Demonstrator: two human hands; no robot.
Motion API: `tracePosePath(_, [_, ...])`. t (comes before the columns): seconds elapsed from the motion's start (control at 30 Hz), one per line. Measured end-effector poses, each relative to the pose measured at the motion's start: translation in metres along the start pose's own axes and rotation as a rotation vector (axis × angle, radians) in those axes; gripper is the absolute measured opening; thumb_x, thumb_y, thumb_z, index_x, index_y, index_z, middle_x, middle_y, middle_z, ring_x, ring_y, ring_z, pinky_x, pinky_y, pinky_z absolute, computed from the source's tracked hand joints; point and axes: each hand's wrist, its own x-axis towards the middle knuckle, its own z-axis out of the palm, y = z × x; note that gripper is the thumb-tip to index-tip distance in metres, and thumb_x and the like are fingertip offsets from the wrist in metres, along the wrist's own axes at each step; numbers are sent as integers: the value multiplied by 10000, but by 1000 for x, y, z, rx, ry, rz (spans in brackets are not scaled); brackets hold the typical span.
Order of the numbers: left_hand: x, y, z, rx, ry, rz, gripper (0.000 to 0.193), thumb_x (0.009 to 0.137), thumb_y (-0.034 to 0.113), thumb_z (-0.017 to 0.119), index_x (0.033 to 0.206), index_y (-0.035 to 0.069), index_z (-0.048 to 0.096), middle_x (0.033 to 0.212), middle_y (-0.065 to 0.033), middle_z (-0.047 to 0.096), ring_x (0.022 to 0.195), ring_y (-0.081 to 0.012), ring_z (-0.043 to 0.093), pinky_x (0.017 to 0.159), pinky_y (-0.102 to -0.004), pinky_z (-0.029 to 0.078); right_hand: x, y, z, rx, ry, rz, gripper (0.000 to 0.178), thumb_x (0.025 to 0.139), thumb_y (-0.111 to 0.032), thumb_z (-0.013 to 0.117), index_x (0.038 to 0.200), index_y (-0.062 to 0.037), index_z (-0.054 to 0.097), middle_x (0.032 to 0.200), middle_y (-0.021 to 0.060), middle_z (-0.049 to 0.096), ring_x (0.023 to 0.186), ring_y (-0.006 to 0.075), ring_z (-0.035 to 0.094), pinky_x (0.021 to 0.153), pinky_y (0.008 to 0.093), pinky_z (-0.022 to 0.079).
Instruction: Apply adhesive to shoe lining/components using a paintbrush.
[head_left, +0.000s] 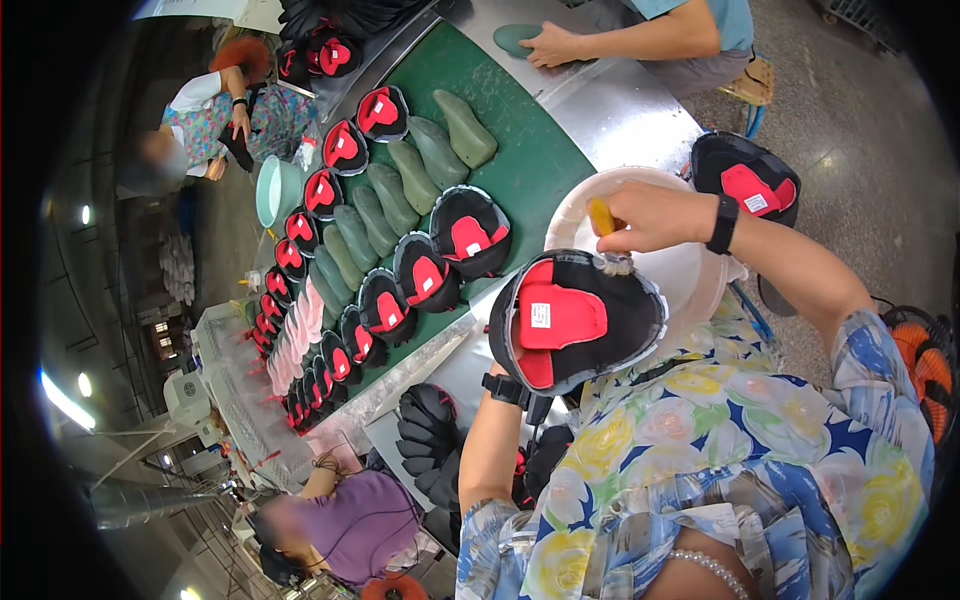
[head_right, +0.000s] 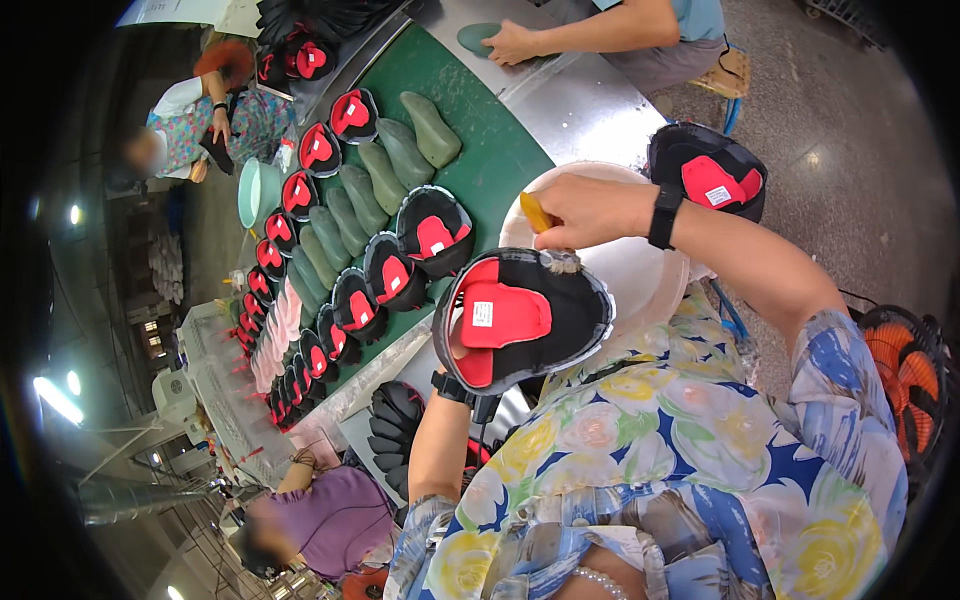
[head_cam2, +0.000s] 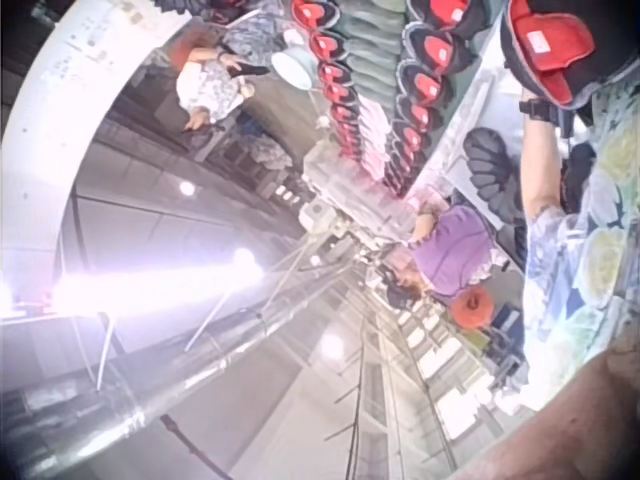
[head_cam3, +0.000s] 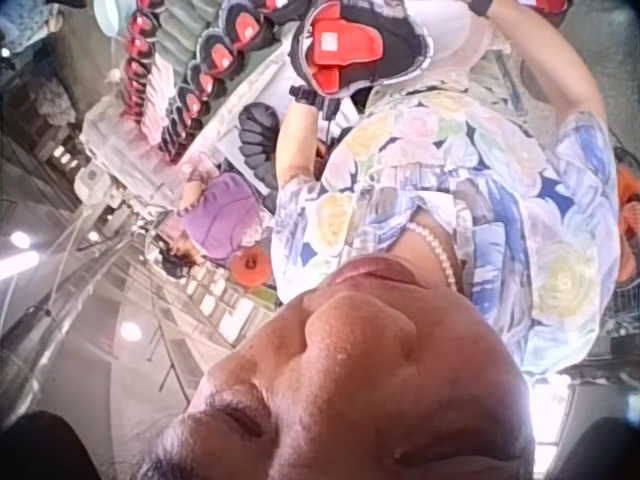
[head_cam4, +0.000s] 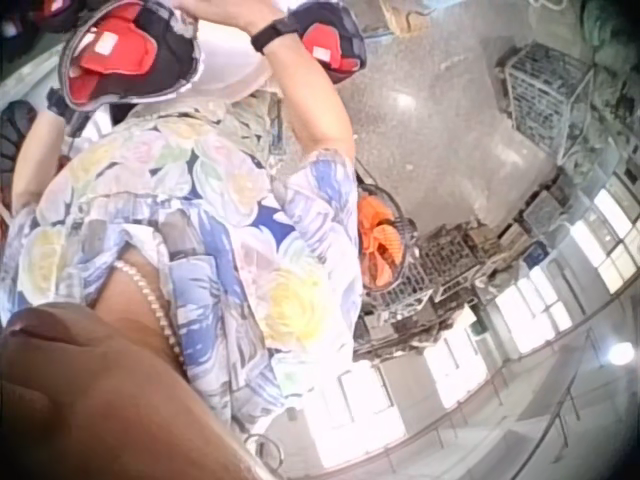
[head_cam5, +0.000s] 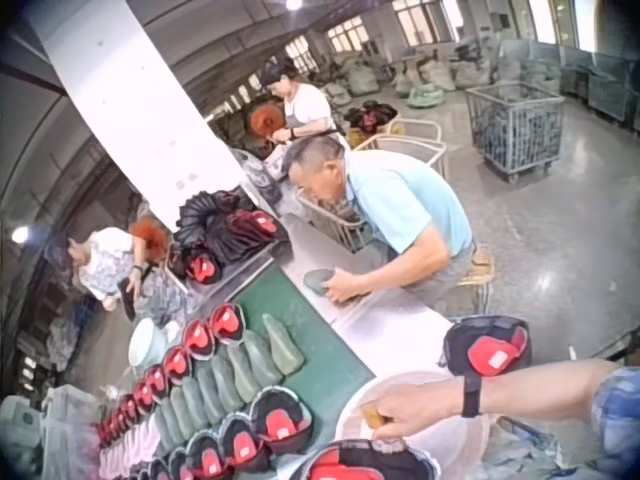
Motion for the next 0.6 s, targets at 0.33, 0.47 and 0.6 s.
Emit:
tracePosePath(0.33, [-13,-29,-6,-70,212,112,468,1021,225,548,1462,99,457,1379,-47,600,1275,-232,563,1080,-386,471,-8,-2,3,-5,274,-185,214,900,-218,717,914,-60,573,826,138,646,794,362,640,708,422,489])
tracePosePath(0.47, [-20,-31,-18,-107,318,177,463,1017,215,555,1456,101,464,1380,-44,600,1279,-229,558,1086,-389,465,-30,-4,-15,-15,250,-57,169,898,-201,716,944,-53,647,846,137,682,787,343,660,725,386,506])
tracePosePath(0.6, [-5,-19,-42,-146,441,268,458,1014,205,563,1450,103,471,1381,-40,600,1282,-226,554,1093,-391,459,-44,-14,-21,146,519,10,196,875,-199,735,889,-18,662,821,120,680,740,286,673,711,353,512])
